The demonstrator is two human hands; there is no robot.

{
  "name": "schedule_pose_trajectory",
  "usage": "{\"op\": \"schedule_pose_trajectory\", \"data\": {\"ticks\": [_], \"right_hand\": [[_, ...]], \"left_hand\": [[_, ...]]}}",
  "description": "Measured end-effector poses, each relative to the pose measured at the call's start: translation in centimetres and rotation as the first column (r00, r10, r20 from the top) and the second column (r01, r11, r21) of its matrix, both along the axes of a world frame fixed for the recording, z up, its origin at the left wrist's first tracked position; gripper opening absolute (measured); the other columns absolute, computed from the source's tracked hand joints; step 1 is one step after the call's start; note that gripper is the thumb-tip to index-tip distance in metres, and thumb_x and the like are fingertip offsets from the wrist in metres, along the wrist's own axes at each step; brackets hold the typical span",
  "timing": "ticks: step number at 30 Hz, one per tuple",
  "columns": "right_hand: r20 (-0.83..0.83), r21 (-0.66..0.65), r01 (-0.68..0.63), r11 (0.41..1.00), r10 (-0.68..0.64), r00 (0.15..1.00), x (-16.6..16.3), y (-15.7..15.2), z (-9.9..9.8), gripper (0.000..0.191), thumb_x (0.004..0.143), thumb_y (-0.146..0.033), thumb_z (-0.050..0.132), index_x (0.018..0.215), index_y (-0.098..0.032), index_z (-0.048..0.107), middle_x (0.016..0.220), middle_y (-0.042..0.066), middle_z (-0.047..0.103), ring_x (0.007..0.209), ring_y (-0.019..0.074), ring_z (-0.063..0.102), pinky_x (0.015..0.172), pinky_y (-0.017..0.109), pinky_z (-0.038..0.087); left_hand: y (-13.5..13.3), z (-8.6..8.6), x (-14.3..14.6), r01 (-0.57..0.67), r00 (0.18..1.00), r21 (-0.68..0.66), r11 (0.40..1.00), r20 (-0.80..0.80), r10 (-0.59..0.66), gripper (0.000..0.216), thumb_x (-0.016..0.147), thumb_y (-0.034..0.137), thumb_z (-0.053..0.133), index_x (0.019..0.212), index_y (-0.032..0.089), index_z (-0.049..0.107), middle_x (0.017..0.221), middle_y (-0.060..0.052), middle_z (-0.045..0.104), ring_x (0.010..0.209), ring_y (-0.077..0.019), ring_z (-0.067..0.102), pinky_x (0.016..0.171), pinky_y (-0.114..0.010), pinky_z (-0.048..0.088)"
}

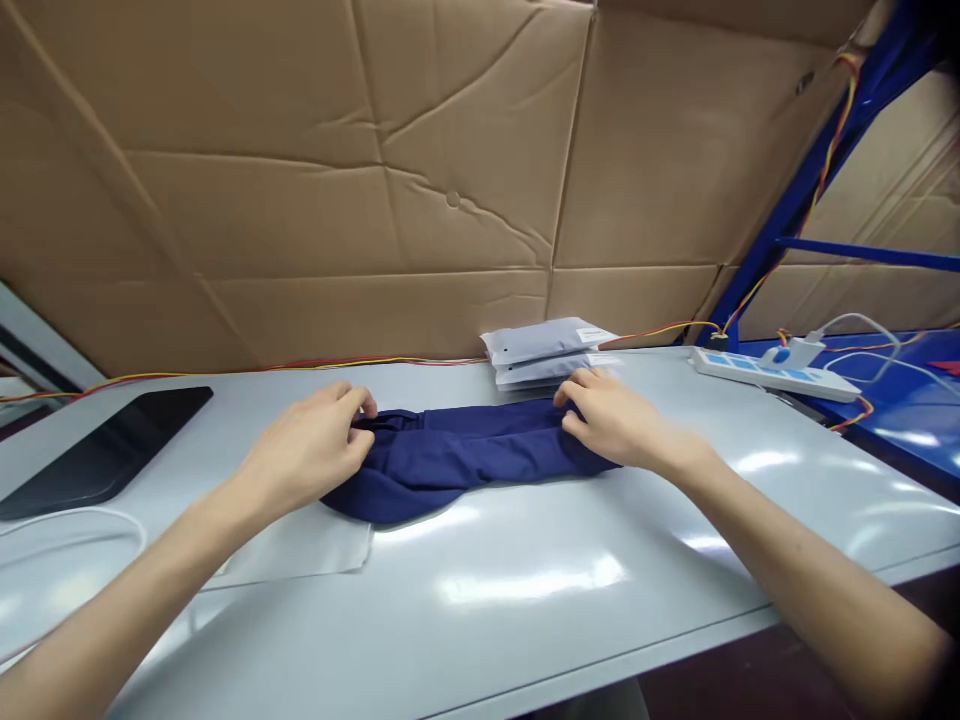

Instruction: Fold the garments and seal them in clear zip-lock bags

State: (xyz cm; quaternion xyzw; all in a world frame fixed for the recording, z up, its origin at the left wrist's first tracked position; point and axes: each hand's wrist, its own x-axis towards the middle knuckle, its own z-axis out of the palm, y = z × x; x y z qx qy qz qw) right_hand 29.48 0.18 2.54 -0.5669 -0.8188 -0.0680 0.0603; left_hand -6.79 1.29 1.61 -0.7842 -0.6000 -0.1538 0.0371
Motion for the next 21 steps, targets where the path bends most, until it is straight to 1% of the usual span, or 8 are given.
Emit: {"op": "schedule_pose_trajectory", "data": {"ticks": [2, 4, 7, 10, 15, 16, 18, 21], "right_hand": [[-0.032, 0.029, -0.049, 0.998, 0.050, 0.998, -0.3, 0.7, -0.6, 0.023, 0.096, -0.021, 0.048, 0.105, -0.018, 0.068, 0.111, 0.012, 0.067, 0.105, 0.0273, 0.059, 0.093, 0.039, 0.046], [-0.046, 0.038, -0.074, 0.997, 0.075, 0.996, -0.4, 1.4, -1.5, 0.023, 0.098, -0.025, 0.047, 0.105, -0.018, 0.068, 0.110, 0.011, 0.067, 0.103, 0.0270, 0.060, 0.093, 0.040, 0.046], [-0.060, 0.031, -0.093, 0.995, 0.094, 0.994, 0.1, 1.9, -3.0, 0.023, 0.100, -0.027, 0.047, 0.105, -0.018, 0.068, 0.110, 0.011, 0.067, 0.103, 0.0266, 0.060, 0.093, 0.039, 0.046], [-0.083, 0.040, -0.094, 0.995, 0.097, 0.992, 0.8, 2.0, -3.8, 0.021, 0.099, -0.027, 0.049, 0.104, -0.018, 0.068, 0.109, 0.011, 0.068, 0.102, 0.0261, 0.061, 0.093, 0.039, 0.047], [-0.128, 0.045, -0.096, 0.994, 0.101, 0.987, 1.4, 1.8, -4.0, 0.021, 0.098, -0.026, 0.050, 0.104, -0.018, 0.068, 0.107, 0.010, 0.068, 0.102, 0.0257, 0.060, 0.093, 0.038, 0.048], [-0.136, 0.047, -0.098, 0.994, 0.103, 0.985, 1.4, 1.8, -3.9, 0.020, 0.098, -0.026, 0.050, 0.103, -0.018, 0.068, 0.106, 0.010, 0.068, 0.102, 0.0255, 0.060, 0.093, 0.038, 0.048], [-0.151, 0.066, -0.088, 0.994, 0.097, 0.984, 1.4, 1.7, -3.9, 0.020, 0.098, -0.026, 0.050, 0.101, -0.019, 0.069, 0.105, 0.009, 0.068, 0.102, 0.0253, 0.060, 0.092, 0.037, 0.048], [-0.169, 0.130, -0.009, 0.991, 0.031, 0.985, 1.3, 1.6, -3.6, 0.020, 0.098, -0.029, 0.049, 0.098, -0.021, 0.068, 0.103, 0.009, 0.069, 0.102, 0.0262, 0.061, 0.092, 0.038, 0.048]], "left_hand": [[0.2, -0.2, 0.3, 0.039, 0.999, 0.087, 0.995, -0.024, -0.037, 0.024, 0.083, 0.031, 0.047, 0.100, 0.024, 0.063, 0.110, -0.009, 0.068, 0.101, -0.0310, 0.064, 0.083, -0.042, 0.049], [0.4, -0.8, 0.4, 0.083, 0.995, 0.112, 0.990, -0.066, -0.076, 0.028, 0.088, 0.036, 0.043, 0.100, 0.023, 0.064, 0.110, -0.010, 0.068, 0.105, -0.0323, 0.062, 0.091, -0.046, 0.047], [0.7, -1.8, -0.2, 0.140, 0.986, 0.039, 0.989, -0.103, -0.135, 0.032, 0.093, 0.043, 0.040, 0.093, 0.023, 0.066, 0.103, -0.008, 0.070, 0.098, -0.0309, 0.065, 0.091, -0.048, 0.046], [0.7, -2.5, -0.7, 0.144, 0.985, 0.012, 0.990, -0.096, -0.142, 0.034, 0.094, 0.045, 0.039, 0.094, 0.024, 0.066, 0.104, -0.007, 0.071, 0.096, -0.0296, 0.065, 0.090, -0.047, 0.045], [0.3, -1.9, -0.7, 0.122, 0.993, -0.017, 0.992, 0.011, -0.122, 0.035, 0.097, 0.046, 0.038, 0.092, 0.024, 0.066, 0.104, -0.005, 0.073, 0.100, -0.0275, 0.064, 0.090, -0.041, 0.045], [0.3, -1.7, -0.8, 0.088, 0.995, -0.018, 0.996, 0.044, -0.087, 0.034, 0.097, 0.045, 0.039, 0.094, 0.024, 0.065, 0.106, -0.004, 0.073, 0.101, -0.0273, 0.064, 0.089, -0.039, 0.045], [0.2, -1.2, -1.1, -0.056, 0.996, -0.014, 0.998, 0.066, 0.056, 0.032, 0.095, 0.044, 0.040, 0.099, 0.024, 0.065, 0.110, -0.005, 0.073, 0.102, -0.0284, 0.064, 0.086, -0.038, 0.046], [0.5, -1.0, -2.0, -0.262, 0.965, -0.037, 0.964, 0.017, 0.263, 0.037, 0.092, 0.048, 0.043, 0.100, 0.020, 0.067, 0.113, -0.011, 0.073, 0.104, -0.0352, 0.064, 0.081, -0.042, 0.047]]}}
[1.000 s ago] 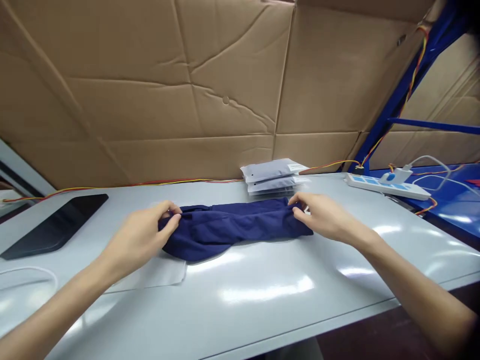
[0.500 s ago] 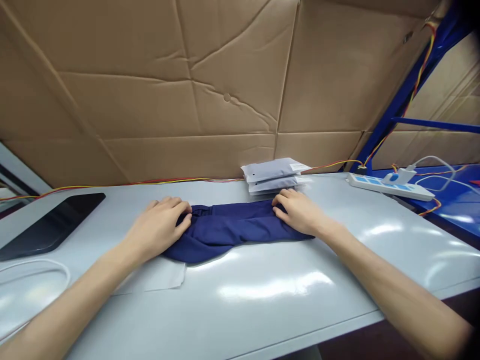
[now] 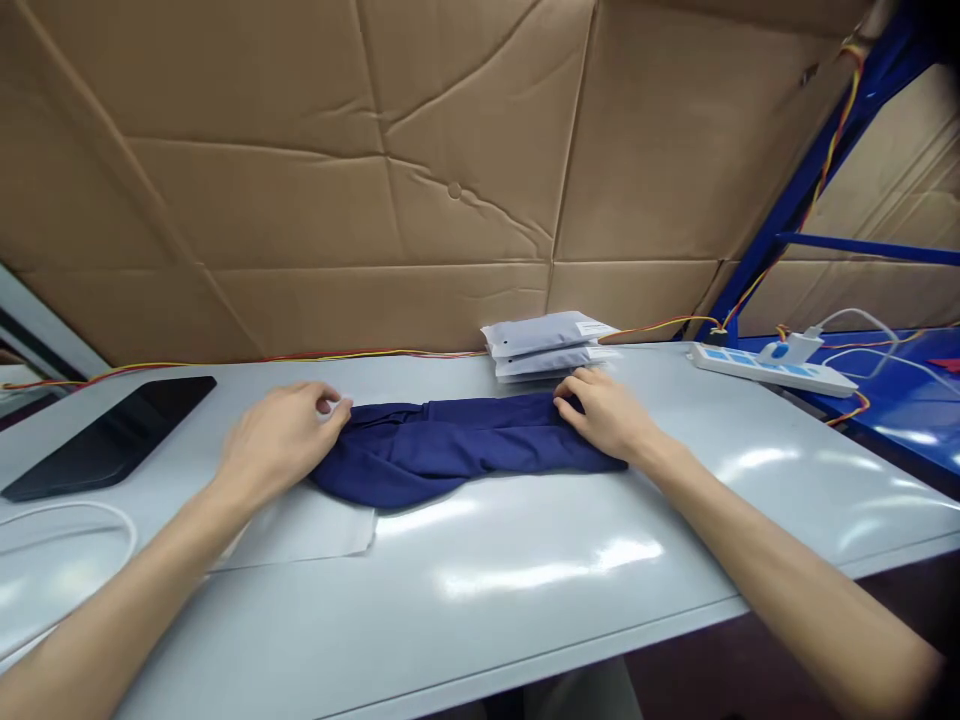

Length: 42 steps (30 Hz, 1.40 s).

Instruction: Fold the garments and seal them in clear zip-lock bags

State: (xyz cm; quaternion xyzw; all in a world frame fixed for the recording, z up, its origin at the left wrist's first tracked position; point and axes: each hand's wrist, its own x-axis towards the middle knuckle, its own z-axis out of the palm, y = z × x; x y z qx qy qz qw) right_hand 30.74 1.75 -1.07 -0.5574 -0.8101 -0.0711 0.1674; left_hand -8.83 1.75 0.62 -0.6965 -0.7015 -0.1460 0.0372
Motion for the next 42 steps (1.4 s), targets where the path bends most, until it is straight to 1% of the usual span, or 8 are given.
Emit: {"op": "schedule_pose_trajectory", "data": {"ticks": [3, 6, 11, 17, 21, 32, 36, 42], "right_hand": [[-0.041, 0.004, 0.150, 0.989, -0.150, 0.988, 0.0, 0.0, 0.2, 0.023, 0.100, -0.034, 0.047, 0.097, -0.021, 0.066, 0.105, 0.010, 0.070, 0.104, 0.0276, 0.062, 0.090, 0.039, 0.049], [-0.046, -0.079, 0.272, 0.959, -0.276, 0.960, 0.1, 0.1, 0.1, 0.032, 0.100, -0.044, 0.046, 0.103, -0.020, 0.066, 0.113, 0.013, 0.070, 0.108, 0.0303, 0.063, 0.088, 0.041, 0.049], [0.032, -0.180, 0.323, 0.929, -0.323, 0.946, 0.3, 0.2, -0.2, 0.052, 0.100, -0.058, 0.038, 0.110, -0.016, 0.068, 0.117, 0.019, 0.068, 0.115, 0.0356, 0.060, 0.092, 0.045, 0.049], [0.027, -0.188, 0.290, 0.938, -0.291, 0.956, 0.4, 0.2, -0.2, 0.053, 0.098, -0.059, 0.041, 0.113, -0.015, 0.067, 0.119, 0.020, 0.066, 0.117, 0.0365, 0.059, 0.094, 0.045, 0.048], [-0.023, -0.180, 0.246, 0.952, -0.254, 0.967, 0.4, 0.3, -0.2, 0.045, 0.098, -0.053, 0.047, 0.114, -0.015, 0.062, 0.120, 0.019, 0.067, 0.114, 0.0343, 0.061, 0.094, 0.042, 0.049], [-0.090, -0.222, 0.174, 0.959, -0.197, 0.976, 0.3, 0.0, 0.1, 0.042, 0.098, -0.047, 0.048, 0.126, -0.016, 0.052, 0.130, 0.017, 0.069, 0.109, 0.0345, 0.069, 0.086, 0.042, 0.053], [-0.099, -0.226, 0.129, 0.965, -0.154, 0.983, 0.6, 0.1, 0.0, 0.040, 0.098, -0.047, 0.049, 0.124, -0.017, 0.054, 0.128, 0.017, 0.070, 0.108, 0.0343, 0.069, 0.086, 0.044, 0.054], [-0.092, -0.244, 0.084, 0.966, -0.109, 0.990, 0.7, -0.1, 0.3, 0.042, 0.098, -0.045, 0.050, 0.129, -0.017, 0.054, 0.128, 0.017, 0.070, 0.111, 0.0340, 0.069, 0.090, 0.044, 0.054]], "left_hand": [[0.3, -0.2, -0.9, -0.002, 1.000, -0.055, 0.998, -0.012, 0.002, 0.034, 0.087, 0.047, 0.050, 0.090, 0.019, 0.069, 0.107, -0.015, 0.074, 0.102, -0.0378, 0.064, 0.079, -0.043, 0.048], [0.5, -0.5, -1.2, 0.038, 0.999, -0.077, 0.996, 0.006, -0.037, 0.024, 0.082, 0.037, 0.051, 0.085, 0.022, 0.068, 0.104, -0.011, 0.074, 0.100, -0.0333, 0.065, 0.079, -0.039, 0.048], [0.4, -0.1, -0.8, 0.003, 0.998, -0.116, 0.993, 0.060, 0.004, 0.020, 0.084, 0.035, 0.047, 0.089, 0.023, 0.061, 0.095, -0.007, 0.075, 0.086, -0.0284, 0.068, 0.071, -0.035, 0.046], [0.5, 0.1, -0.7, -0.034, 0.996, -0.161, 0.986, 0.076, 0.046, 0.023, 0.090, 0.038, 0.042, 0.102, 0.024, 0.056, 0.078, -0.003, 0.073, 0.071, -0.0266, 0.066, 0.064, -0.033, 0.043], [0.7, 0.0, -1.0, -0.048, 0.997, -0.175, 0.983, 0.058, 0.059, 0.026, 0.092, 0.041, 0.040, 0.106, 0.026, 0.056, 0.079, -0.004, 0.074, 0.074, -0.0281, 0.066, 0.065, -0.034, 0.043], [0.7, 0.2, -1.2, -0.041, 0.998, -0.211, 0.977, 0.040, 0.051, 0.037, 0.088, 0.052, 0.047, 0.098, 0.023, 0.067, 0.090, -0.012, 0.076, 0.090, -0.0354, 0.069, 0.072, -0.038, 0.046], [0.7, 0.2, -1.3, -0.028, 0.998, -0.214, 0.976, 0.053, 0.040, 0.031, 0.087, 0.047, 0.048, 0.091, 0.023, 0.066, 0.084, -0.010, 0.075, 0.083, -0.0327, 0.069, 0.069, -0.037, 0.045], [0.5, 0.6, -1.2, 0.000, 0.997, -0.201, 0.980, 0.071, 0.015, 0.027, 0.089, 0.045, 0.046, 0.091, 0.024, 0.063, 0.079, -0.006, 0.075, 0.076, -0.0286, 0.068, 0.066, -0.035, 0.043]]}}
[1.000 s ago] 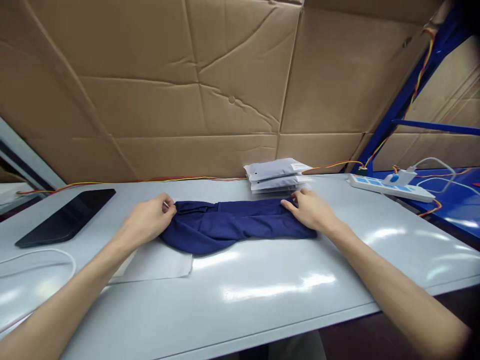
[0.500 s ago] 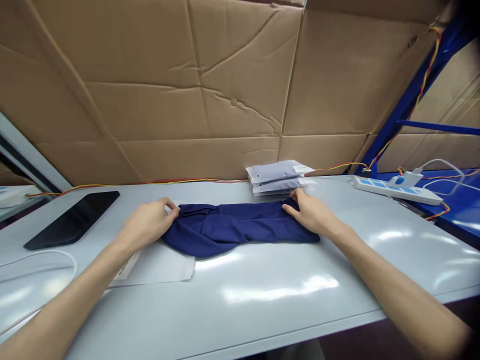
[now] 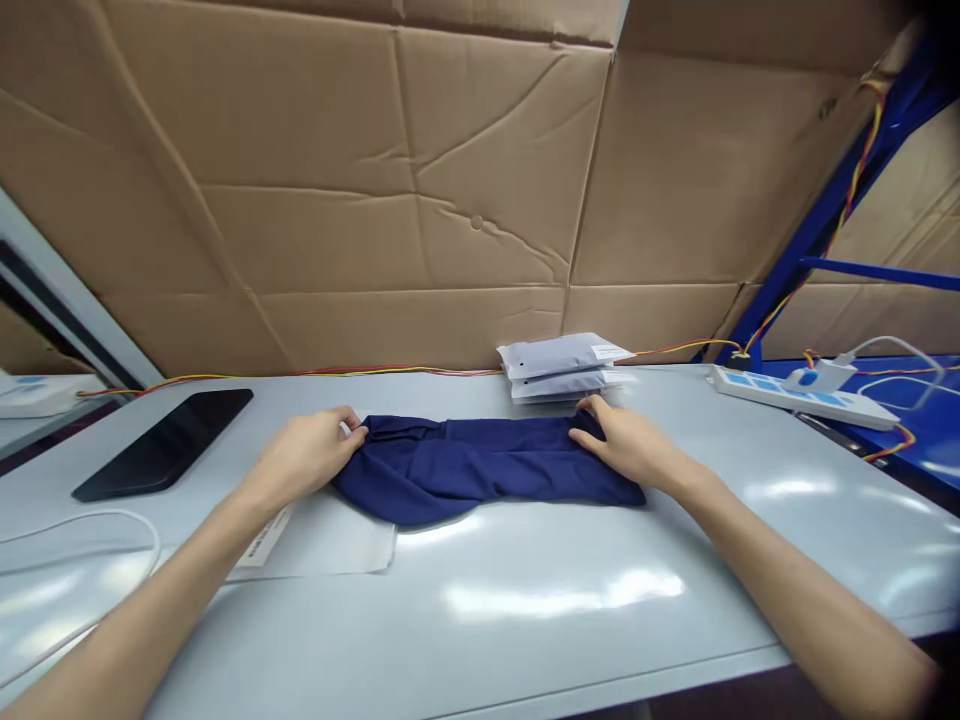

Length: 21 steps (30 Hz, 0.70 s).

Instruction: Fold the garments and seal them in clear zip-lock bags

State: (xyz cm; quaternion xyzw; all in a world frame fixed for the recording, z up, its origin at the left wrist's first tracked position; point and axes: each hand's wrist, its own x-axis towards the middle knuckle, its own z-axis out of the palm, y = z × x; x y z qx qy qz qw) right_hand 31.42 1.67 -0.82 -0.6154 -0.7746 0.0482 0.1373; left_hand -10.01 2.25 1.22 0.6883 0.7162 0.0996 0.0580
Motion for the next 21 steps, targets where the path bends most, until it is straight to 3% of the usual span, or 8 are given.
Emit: {"op": "schedule_pose_trajectory", "data": {"ticks": [11, 21], "right_hand": [[0.028, 0.006, -0.099, 0.995, 0.099, 0.995, 0.1, 0.3, -0.1, 0.047, 0.098, -0.046, 0.050, 0.135, -0.017, 0.056, 0.131, 0.016, 0.070, 0.114, 0.0329, 0.069, 0.093, 0.046, 0.055], [-0.005, -0.002, -0.069, 0.998, 0.069, 0.998, -0.1, 0.2, -0.4, 0.045, 0.097, -0.046, 0.052, 0.133, -0.019, 0.057, 0.128, 0.014, 0.071, 0.113, 0.0324, 0.069, 0.090, 0.043, 0.056]], "left_hand": [[-0.1, 0.0, -0.1, 0.006, 1.000, 0.007, 1.000, 0.004, -0.006, 0.026, 0.093, 0.045, 0.042, 0.092, 0.025, 0.058, 0.072, -0.002, 0.071, 0.072, -0.0267, 0.066, 0.063, -0.033, 0.039], [-0.3, 1.3, 0.4, -0.013, 0.995, 0.023, 1.000, 0.096, 0.010, 0.028, 0.087, 0.049, 0.044, 0.086, 0.025, 0.060, 0.058, 0.000, 0.065, 0.062, -0.0250, 0.063, 0.062, -0.033, 0.039]]}}
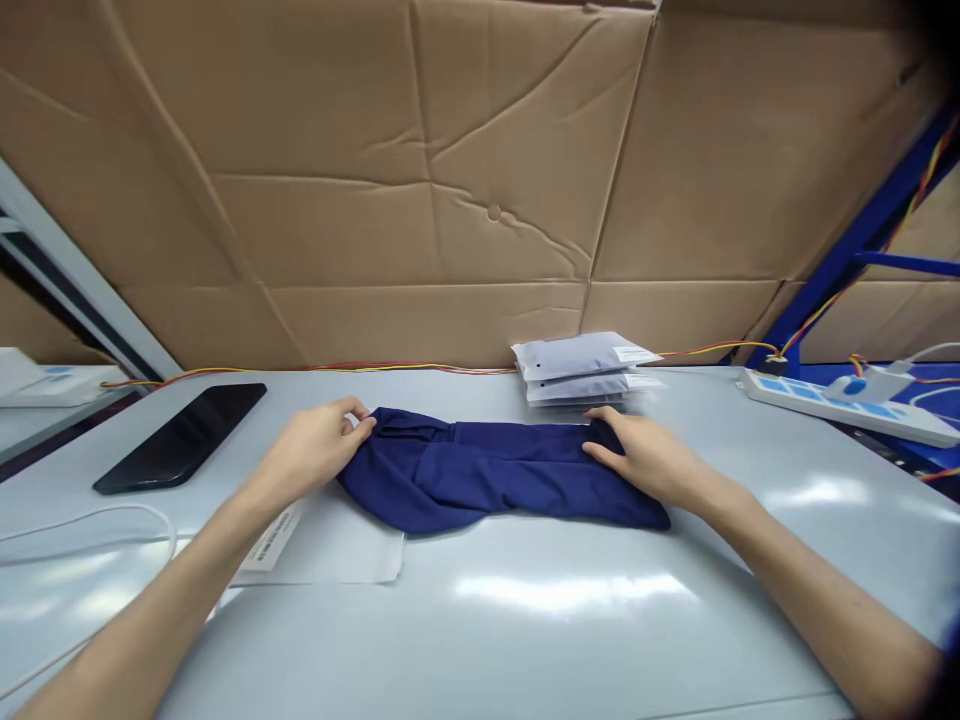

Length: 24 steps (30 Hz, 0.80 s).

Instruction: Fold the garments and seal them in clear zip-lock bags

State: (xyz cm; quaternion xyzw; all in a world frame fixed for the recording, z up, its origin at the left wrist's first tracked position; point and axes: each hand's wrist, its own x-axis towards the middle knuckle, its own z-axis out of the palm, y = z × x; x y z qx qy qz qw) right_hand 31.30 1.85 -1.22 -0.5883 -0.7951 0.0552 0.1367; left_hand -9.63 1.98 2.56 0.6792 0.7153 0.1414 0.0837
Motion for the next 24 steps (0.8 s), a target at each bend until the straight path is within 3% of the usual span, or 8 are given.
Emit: {"op": "schedule_pose_trajectory", "data": {"ticks": [10, 16, 20, 24], "right_hand": [[-0.131, 0.001, 0.080, 0.997, -0.079, 0.988, 0.5, 0.8, 0.0, 0.042, 0.095, -0.047, 0.054, 0.128, -0.021, 0.059, 0.124, 0.012, 0.073, 0.109, 0.0314, 0.070, 0.092, 0.042, 0.054], [-0.142, 0.024, 0.105, 0.994, -0.100, 0.985, 0.5, 0.9, -0.1, 0.041, 0.093, -0.046, 0.056, 0.126, -0.021, 0.061, 0.115, 0.012, 0.076, 0.104, 0.0314, 0.071, 0.087, 0.040, 0.055], [-0.149, 0.004, 0.117, 0.993, -0.115, 0.982, 0.3, 0.8, 0.2, 0.040, 0.093, -0.043, 0.056, 0.126, -0.020, 0.061, 0.118, 0.013, 0.074, 0.105, 0.0309, 0.071, 0.088, 0.040, 0.054], [-0.144, 0.005, 0.109, 0.994, -0.107, 0.984, 0.4, 0.7, 0.2, 0.043, 0.095, -0.044, 0.055, 0.129, -0.019, 0.059, 0.116, 0.013, 0.074, 0.104, 0.0303, 0.070, 0.087, 0.039, 0.054]], "left_hand": [[-0.4, 0.3, 0.0, -0.041, 0.974, -0.030, 0.999, 0.223, 0.046, 0.037, 0.085, 0.057, 0.052, 0.094, 0.025, 0.066, 0.066, 0.001, 0.071, 0.065, -0.0217, 0.065, 0.061, -0.029, 0.043], [-0.8, 0.9, 0.9, -0.075, 0.884, -0.051, 0.996, 0.459, 0.090, 0.037, 0.080, 0.058, 0.062, 0.091, 0.023, 0.067, 0.057, 0.004, 0.061, 0.058, -0.0170, 0.058, 0.055, -0.025, 0.040], [-1.5, 2.3, 3.9, -0.002, 0.800, -0.066, 0.998, 0.599, 0.041, 0.040, 0.078, 0.060, 0.065, 0.090, 0.022, 0.065, 0.057, 0.004, 0.058, 0.054, -0.0147, 0.053, 0.051, -0.024, 0.036], [-1.9, 3.3, 9.4, 0.115, 0.823, 0.001, 0.993, 0.560, -0.095, 0.031, 0.082, 0.053, 0.063, 0.085, 0.022, 0.063, 0.050, 0.007, 0.048, 0.045, -0.0115, 0.042, 0.046, -0.024, 0.027]]}}
